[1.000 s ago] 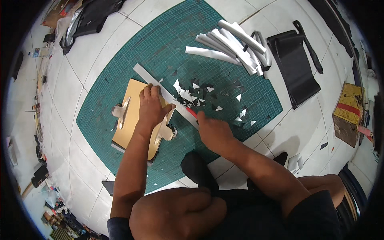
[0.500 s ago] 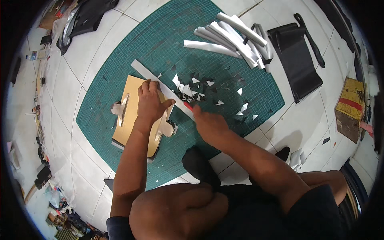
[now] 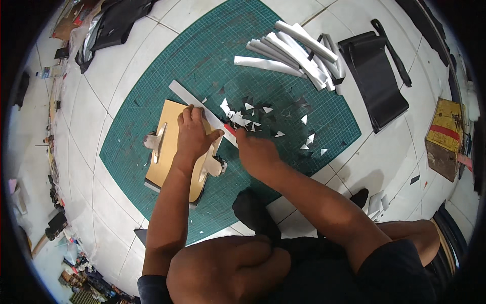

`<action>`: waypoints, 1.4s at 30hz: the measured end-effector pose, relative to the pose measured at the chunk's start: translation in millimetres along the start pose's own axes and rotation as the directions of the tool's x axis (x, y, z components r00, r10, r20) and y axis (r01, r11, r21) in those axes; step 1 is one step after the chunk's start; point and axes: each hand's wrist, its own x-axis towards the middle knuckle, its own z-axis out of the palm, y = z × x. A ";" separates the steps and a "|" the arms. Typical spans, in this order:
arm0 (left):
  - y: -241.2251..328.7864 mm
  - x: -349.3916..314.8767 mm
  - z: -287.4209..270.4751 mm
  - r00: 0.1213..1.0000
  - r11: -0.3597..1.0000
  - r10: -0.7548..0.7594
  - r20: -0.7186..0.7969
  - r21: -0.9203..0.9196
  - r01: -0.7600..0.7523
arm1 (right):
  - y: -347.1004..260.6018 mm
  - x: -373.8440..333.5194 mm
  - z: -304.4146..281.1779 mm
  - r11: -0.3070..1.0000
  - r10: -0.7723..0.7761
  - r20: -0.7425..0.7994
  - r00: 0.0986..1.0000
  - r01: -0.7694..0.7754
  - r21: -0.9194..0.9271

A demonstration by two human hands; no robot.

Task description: The person uses a utility knife and a metal ruler to cut strips of silver material on a green cutting mat, then uses the knife to trim triangular notches into the edge of a tan material held in place by metal clamps.

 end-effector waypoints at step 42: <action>-164.3 -147.0 4.6 0.791 0.824 -0.561 -0.242 -0.256 0.506 | 71.3 -82.9 -0.7 0.981 0.195 -0.094 0.976 -0.193 0.025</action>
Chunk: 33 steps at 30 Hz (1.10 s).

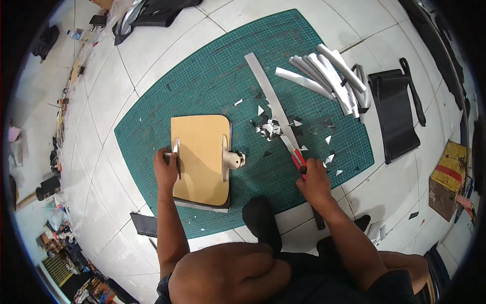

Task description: The person uses a utility knife and a metal ruler to cut strips of silver material on a green cutting mat, then uses the knife to trim triangular notches into the edge of a tan material held in place by metal clamps.

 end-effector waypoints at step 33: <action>50.2 -46.2 2.9 0.976 0.972 -0.091 -0.198 0.195 0.130 | 16.9 8.4 7.1 0.944 0.097 -0.090 0.991 -0.063 0.323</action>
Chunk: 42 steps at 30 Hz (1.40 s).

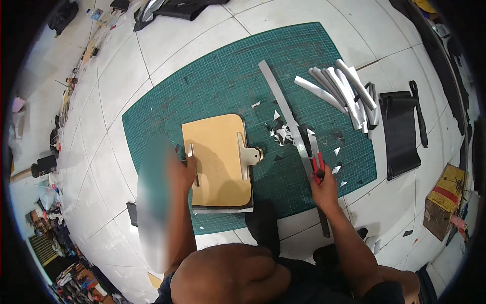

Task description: The person uses a utility knife and a metal ruler to cut strips of silver material on a green cutting mat, then uses the knife to trim triangular notches into the edge of a tan material held in place by metal clamps.

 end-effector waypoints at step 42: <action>104.6 197.7 19.8 0.690 0.742 0.661 0.296 -0.115 -0.661 | 14.5 3.9 -33.8 0.963 -0.113 -0.227 0.967 0.163 0.214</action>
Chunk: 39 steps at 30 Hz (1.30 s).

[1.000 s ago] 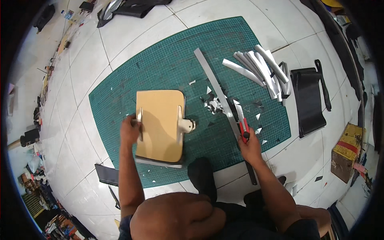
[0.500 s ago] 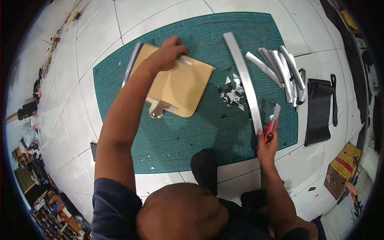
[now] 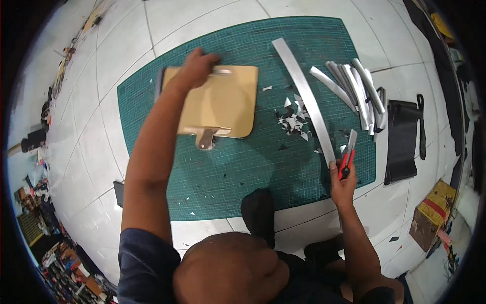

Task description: The person uses a utility knife and a metal ruler to cut strips of silver material on a green cutting mat, then uses the knife to trim triangular notches into the edge of a tan material held in place by metal clamps.

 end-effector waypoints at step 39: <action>81.0 -117.2 43.0 0.973 0.975 -0.091 -0.211 -0.217 0.044 | -5.7 2.9 30.8 0.959 0.063 0.085 0.994 -0.037 -0.282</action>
